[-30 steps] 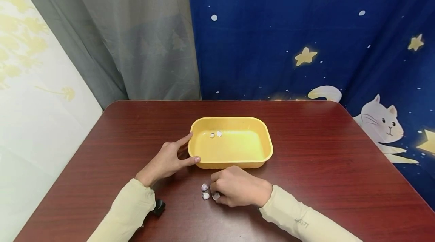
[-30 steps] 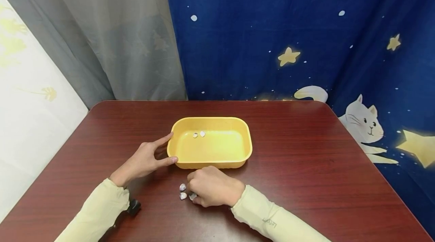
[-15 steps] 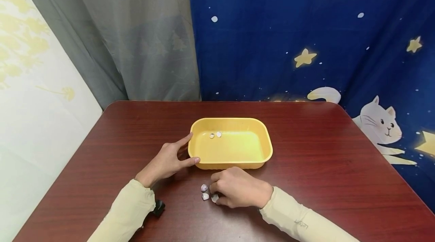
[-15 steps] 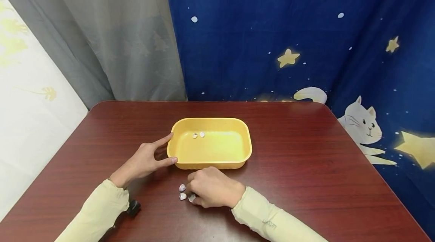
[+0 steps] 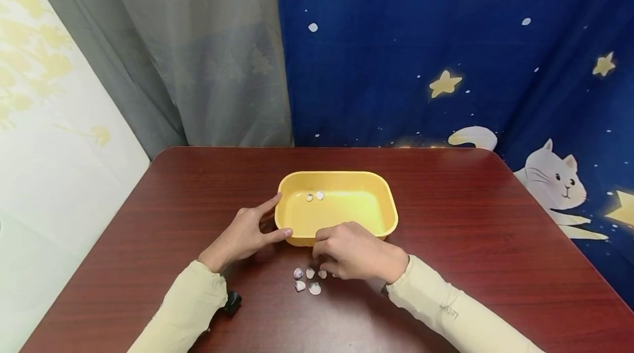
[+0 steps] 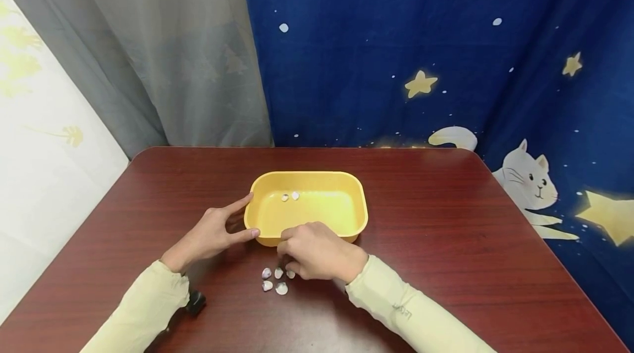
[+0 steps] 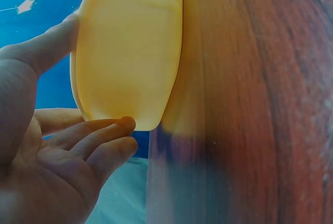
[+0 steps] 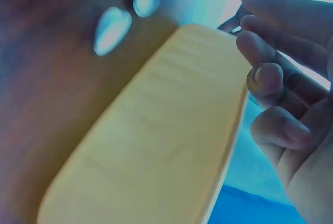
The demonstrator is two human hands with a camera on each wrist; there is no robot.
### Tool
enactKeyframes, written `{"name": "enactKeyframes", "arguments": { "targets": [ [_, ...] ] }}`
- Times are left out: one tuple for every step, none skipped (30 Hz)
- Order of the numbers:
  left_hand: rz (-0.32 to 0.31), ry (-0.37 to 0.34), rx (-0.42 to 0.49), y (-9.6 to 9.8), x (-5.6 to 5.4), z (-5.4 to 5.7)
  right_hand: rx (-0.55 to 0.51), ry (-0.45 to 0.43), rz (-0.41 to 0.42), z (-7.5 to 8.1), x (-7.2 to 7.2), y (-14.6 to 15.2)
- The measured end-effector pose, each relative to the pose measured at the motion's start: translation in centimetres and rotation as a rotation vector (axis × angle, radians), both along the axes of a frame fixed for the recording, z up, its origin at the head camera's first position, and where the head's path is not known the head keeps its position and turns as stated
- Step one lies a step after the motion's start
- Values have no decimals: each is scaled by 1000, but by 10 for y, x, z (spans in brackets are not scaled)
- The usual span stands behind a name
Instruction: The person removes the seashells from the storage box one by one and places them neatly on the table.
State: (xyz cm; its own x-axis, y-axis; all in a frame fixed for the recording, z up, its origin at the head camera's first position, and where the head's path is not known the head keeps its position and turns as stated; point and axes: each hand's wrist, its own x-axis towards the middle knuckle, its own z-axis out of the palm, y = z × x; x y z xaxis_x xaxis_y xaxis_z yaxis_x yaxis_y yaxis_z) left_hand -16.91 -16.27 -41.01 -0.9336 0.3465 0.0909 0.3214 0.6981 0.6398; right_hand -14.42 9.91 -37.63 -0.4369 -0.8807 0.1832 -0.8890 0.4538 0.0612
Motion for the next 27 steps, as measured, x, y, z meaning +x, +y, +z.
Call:
{"name": "enactKeyframes", "arguments": {
  "targets": [
    [2, -4, 1, 0, 0, 0, -10, 12, -3, 2, -2, 0],
    [3, -6, 1, 1, 0, 0, -28, 19, -5, 3, -3, 1],
    [3, -8, 1, 1, 0, 0, -48, 30, -7, 4, -5, 1],
    [2, -9, 2, 1, 0, 0, -71, 40, -10, 5, -7, 1],
    [3, -10, 0, 2, 0, 1, -102, 40, -14, 6, -9, 1],
    [2, -11, 2, 2, 0, 1, -135, 36, -20, 6, -12, 0],
    [0, -11, 3, 1, 0, 1, -167, 23, -27, 6, -14, 0],
    [0, -10, 2, 1, 0, 1, -199, 5, -33, 6, -17, -1],
    [0, -11, 4, 1, 0, 1, -224, -14, -43, 6, -20, -2],
    [0, -12, 5, 1, 0, 1, -248, -36, -55, 5, -23, -2],
    [1, -11, 6, 1, 0, 1, -269, -62, -72, 4, -26, -3],
    [-1, -13, 9, 0, 0, 2, -283, -82, -91, 4, -30, -4],
    [-3, -14, 12, 1, 0, 2, -296, -102, -113, 3, -33, -4],
    [-4, -14, 15, 1, 0, 3, -307, -120, -136, 1, -37, -5],
    [-6, -15, 16, 1, 0, 3, -317, -135, -159, 0, -41, -6],
    [-7, -15, 16, 0, 1, 3, -325, -147, -183, -1, -44, -6],
    [-7, -17, 17, 1, 1, 3, -331, -157, -208, -2, -48, -7],
    [-8, -19, 18, 0, 1, 3, -333, -163, -230, -4, -51, -8],
    [-8, -21, 20, 0, 2, 3, -333, -170, -254, -5, -54, -9],
    [-6, -22, 21, 0, 2, 2, -330, -174, -277, -6, -56, -10],
    [-6, -22, 22, 0, 2, 2, -325, -180, -298, -8, -59, -11],
    [-7, -22, 25, 0, 3, 2, -316, -187, -322, -9, -61, -11],
    [-8, -21, 26, 0, 3, 2, -307, -200, -343, -11, -63, -12],
    [-9, -20, 28, 0, 4, 1, -299, -217, -363, -12, -65, -12],
    [-9, -19, 31, 1, 4, 1, -291, -236, -379, -14, -67, -13],
    [-8, -18, 33, 1, 4, 1, -285, -256, -390, -15, -68, -13],
    [-10, -18, 35, 1, 4, 2, -277, -276, -399, -16, -69, -13]
  ]
}}
